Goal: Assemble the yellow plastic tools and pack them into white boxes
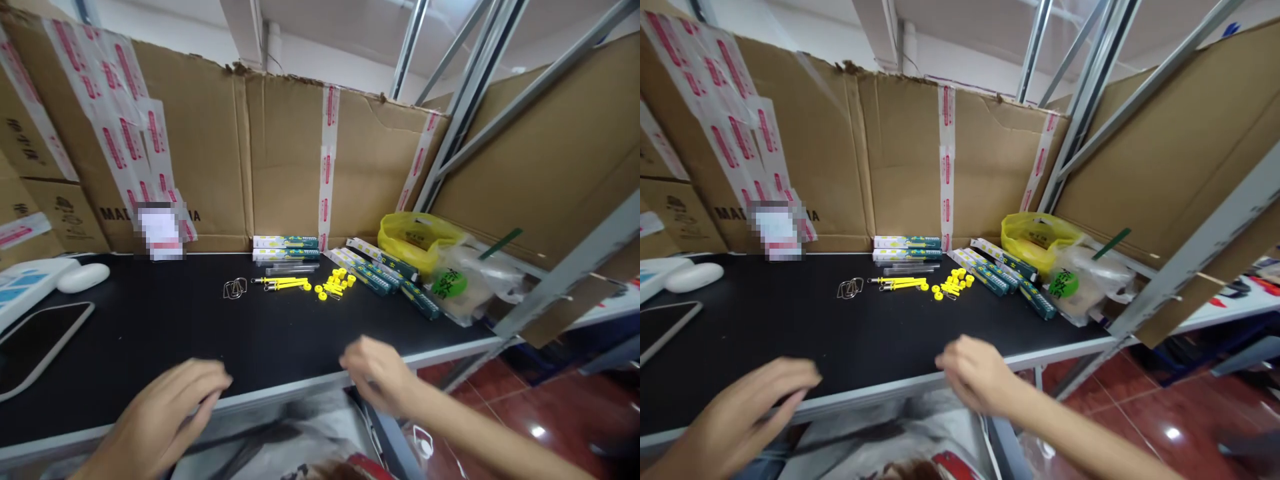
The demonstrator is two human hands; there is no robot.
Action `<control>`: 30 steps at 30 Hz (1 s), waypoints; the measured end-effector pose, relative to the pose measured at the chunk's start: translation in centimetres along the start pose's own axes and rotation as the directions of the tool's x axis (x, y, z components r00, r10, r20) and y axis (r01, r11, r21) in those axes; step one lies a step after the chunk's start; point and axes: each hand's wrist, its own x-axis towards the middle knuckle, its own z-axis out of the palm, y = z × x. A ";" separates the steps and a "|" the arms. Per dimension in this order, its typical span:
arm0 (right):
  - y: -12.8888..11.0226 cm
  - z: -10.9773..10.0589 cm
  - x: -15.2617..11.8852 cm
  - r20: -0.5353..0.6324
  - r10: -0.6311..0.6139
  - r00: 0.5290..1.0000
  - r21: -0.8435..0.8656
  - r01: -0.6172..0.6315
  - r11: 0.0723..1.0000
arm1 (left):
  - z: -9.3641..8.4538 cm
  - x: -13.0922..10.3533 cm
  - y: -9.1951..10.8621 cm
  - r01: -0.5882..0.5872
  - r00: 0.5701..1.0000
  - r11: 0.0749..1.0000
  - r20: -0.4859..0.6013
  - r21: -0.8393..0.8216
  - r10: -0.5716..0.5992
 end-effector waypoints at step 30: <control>11.7 3.6 10.5 0.304 0.274 0.912 -0.239 -0.206 0.949 | 6.6 17.3 -5.0 0.092 0.965 0.965 0.216 0.247 -0.147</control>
